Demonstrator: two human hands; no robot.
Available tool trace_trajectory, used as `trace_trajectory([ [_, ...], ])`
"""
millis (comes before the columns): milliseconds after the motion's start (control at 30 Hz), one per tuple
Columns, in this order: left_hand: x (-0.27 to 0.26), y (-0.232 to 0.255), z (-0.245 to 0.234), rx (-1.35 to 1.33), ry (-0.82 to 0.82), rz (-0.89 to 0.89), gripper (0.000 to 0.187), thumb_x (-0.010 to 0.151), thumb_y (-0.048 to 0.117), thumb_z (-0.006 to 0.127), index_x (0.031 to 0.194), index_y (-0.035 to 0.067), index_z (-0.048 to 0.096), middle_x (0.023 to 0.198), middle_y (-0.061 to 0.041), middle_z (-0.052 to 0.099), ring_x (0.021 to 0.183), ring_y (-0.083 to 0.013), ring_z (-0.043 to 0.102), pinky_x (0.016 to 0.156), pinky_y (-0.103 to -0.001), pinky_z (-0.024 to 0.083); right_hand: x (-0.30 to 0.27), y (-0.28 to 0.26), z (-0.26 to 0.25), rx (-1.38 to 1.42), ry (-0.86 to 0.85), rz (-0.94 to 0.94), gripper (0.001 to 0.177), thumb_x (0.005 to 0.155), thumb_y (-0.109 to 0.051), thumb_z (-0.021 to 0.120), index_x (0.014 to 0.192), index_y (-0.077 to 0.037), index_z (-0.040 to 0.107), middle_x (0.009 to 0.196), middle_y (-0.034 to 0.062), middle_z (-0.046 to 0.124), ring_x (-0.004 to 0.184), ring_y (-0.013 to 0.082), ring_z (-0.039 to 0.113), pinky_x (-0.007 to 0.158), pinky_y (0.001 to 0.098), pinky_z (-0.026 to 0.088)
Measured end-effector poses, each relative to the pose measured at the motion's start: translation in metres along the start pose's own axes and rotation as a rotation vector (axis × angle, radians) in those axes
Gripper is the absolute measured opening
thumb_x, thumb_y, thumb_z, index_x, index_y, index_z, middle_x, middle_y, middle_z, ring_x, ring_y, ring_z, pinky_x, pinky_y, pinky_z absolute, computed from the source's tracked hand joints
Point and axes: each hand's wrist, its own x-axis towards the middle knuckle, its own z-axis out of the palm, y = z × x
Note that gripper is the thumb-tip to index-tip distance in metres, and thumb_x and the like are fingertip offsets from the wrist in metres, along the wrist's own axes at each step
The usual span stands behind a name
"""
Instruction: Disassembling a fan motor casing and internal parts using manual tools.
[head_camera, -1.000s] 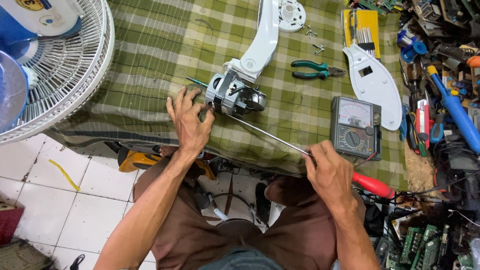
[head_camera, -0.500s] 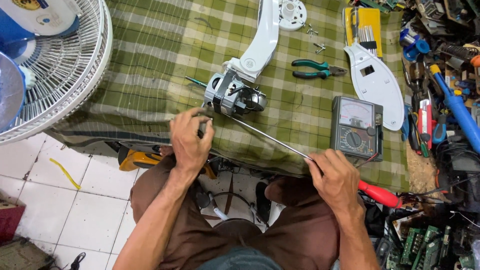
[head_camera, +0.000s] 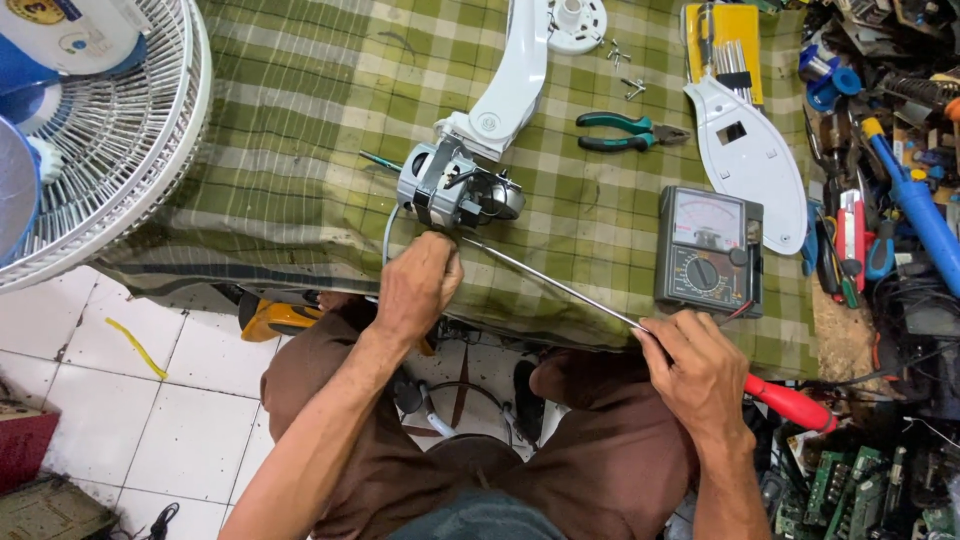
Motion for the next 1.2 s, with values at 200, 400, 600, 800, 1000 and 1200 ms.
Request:
trace_trajectory([
  [200, 0.049, 0.048, -0.056, -0.399, -0.077, -0.175, 0.017, 0.097, -0.003, 0.060, 0.112, 0.005, 0.063, 0.085, -0.013, 0.062, 0.070, -0.0328, 0.068, 0.059, -0.044, 0.058, -0.010, 0.009, -0.010, -0.014, 0.012, 0.027, 0.004, 0.097, -0.019, 0.074, 0.094, -0.017, 0.073, 0.072, 0.0006, 0.057, 0.067, 0.0242, 0.061, 0.056, 0.0333, 0.052],
  [400, 0.041, 0.063, -0.039, -0.779, -0.067, -0.480, 0.021, 0.096, -0.004, 0.061, 0.115, 0.002, 0.067, 0.097, -0.016, 0.073, 0.080, -0.0293, 0.076, 0.064, -0.039, 0.062, -0.016, 0.012, -0.022, 0.015, 0.021, 0.089, 0.002, 0.094, -0.017, 0.077, 0.096, -0.016, 0.076, 0.073, 0.0020, 0.060, 0.067, 0.0261, 0.063, 0.056, 0.0356, 0.053],
  [600, 0.029, 0.066, -0.007, -0.579, -0.083, -0.290, 0.019, 0.097, -0.004, 0.064, 0.117, -0.002, 0.065, 0.103, -0.015, 0.070, 0.080, -0.0169, 0.070, 0.068, -0.022, 0.063, -0.026, 0.017, -0.025, -0.126, -0.010, 0.056, 0.009, 0.095, -0.016, 0.081, 0.098, -0.010, 0.075, 0.082, 0.0010, 0.064, 0.075, 0.0213, 0.059, 0.062, 0.0343, 0.046],
  [800, 0.039, 0.073, 0.009, -0.170, -0.353, -0.073, 0.046, 0.093, -0.003, 0.066, 0.137, 0.003, 0.056, 0.095, -0.010, 0.054, 0.068, -0.0173, 0.052, 0.046, -0.027, 0.054, -0.026, 0.017, -0.029, -0.114, -0.012, 0.050, 0.011, 0.095, -0.015, 0.081, 0.100, -0.007, 0.075, 0.081, 0.0031, 0.063, 0.071, 0.0229, 0.056, 0.063, 0.0359, 0.047],
  [1000, 0.058, 0.082, 0.007, -0.061, -0.641, -0.124, 0.004, 0.102, 0.000, 0.056, 0.099, -0.002, 0.057, 0.096, -0.015, 0.053, 0.067, -0.0266, 0.060, 0.045, -0.040, 0.058, -0.027, 0.018, -0.032, -0.071, 0.023, 0.071, 0.009, 0.094, -0.015, 0.078, 0.098, -0.008, 0.073, 0.081, 0.0040, 0.065, 0.069, 0.0269, 0.057, 0.065, 0.0387, 0.048],
  [1200, 0.073, 0.079, 0.004, 0.135, -0.776, 0.119, 0.022, 0.088, -0.018, 0.054, 0.104, -0.002, 0.057, 0.099, -0.013, 0.053, 0.054, -0.0236, 0.064, 0.041, -0.040, 0.057, -0.057, 0.023, -0.011, 0.053, 0.131, 0.328, 0.009, 0.094, -0.013, 0.075, 0.097, -0.004, 0.075, 0.083, 0.0051, 0.068, 0.074, 0.0235, 0.062, 0.070, 0.0357, 0.048],
])
